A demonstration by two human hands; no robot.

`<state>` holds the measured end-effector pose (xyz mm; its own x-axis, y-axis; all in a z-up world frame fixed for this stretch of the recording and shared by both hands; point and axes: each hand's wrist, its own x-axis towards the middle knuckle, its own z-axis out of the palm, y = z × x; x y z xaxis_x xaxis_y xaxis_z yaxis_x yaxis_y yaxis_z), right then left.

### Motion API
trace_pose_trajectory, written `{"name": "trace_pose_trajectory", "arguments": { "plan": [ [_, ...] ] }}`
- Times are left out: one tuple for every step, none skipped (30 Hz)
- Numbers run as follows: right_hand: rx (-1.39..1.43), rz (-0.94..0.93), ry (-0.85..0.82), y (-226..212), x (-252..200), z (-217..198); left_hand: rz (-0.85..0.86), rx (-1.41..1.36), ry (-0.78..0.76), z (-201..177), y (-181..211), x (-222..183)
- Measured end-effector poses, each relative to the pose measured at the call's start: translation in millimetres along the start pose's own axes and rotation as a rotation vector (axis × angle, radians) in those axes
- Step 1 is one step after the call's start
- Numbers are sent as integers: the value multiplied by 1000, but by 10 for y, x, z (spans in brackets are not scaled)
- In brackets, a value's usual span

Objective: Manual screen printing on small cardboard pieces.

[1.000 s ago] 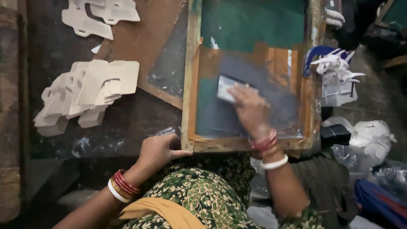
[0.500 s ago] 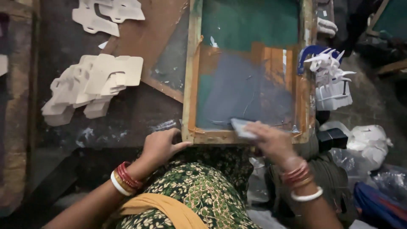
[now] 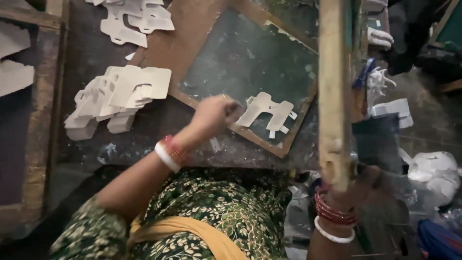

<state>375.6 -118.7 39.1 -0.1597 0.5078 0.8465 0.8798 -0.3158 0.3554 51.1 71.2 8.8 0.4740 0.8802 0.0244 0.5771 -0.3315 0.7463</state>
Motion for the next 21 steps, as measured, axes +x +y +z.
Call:
{"name": "trace_pose_trajectory", "arguments": {
  "plan": [
    [-5,0,-6,-32,80,-34,2,-3,-7,131,-82,128],
    [253,181,60,-66,161,-66,47,133,65,263,-166,253],
    [511,360,129,-92,256,-89,93,267,141,394,-240,386],
    [507,358,127,14,9,14,95,263,138,485,-207,467],
    [769,601,122,104,-238,126,120,204,188,561,-188,542],
    [1029,848,118,194,-481,234,145,145,238,634,-167,615],
    [1034,850,119,417,-847,378,143,150,240,620,-218,689],
    [951,923,106,640,-1210,524,55,17,173,605,-266,761],
    [871,997,92,839,-1579,688,-34,-112,106,574,-325,831],
    [880,1001,92,1026,-1817,811,-37,-104,110,233,-351,794],
    [862,980,86,1126,-2073,922,-75,-395,239,-138,-393,739],
    [845,960,80,1160,-2336,1004,-108,-686,369,-516,-430,676],
    [838,937,70,1170,-2508,1067,-118,-668,385,-790,-602,547],
    [830,915,60,1164,-2675,1119,-128,-488,574,-1072,-768,403],
    [824,886,55,1177,-2807,1206,-133,-303,761,-1350,-918,264],
    [818,857,51,1149,-2859,1233,-139,-286,780,-1450,-1071,25],
    [808,830,51,1119,-2912,1252,-197,79,745,-1549,-1214,-193],
    [798,803,52,1088,-2966,1275,-257,442,692,-1645,-1352,-411],
    [779,777,49,1067,-2972,1194,-263,452,698,-1602,-1490,-538],
    [761,750,47,1045,-2984,1115,-336,449,570,-1554,-1628,-666],
    [735,721,46,1060,-3002,1007,-403,437,438,-1476,-1763,-777]
  ]
}}
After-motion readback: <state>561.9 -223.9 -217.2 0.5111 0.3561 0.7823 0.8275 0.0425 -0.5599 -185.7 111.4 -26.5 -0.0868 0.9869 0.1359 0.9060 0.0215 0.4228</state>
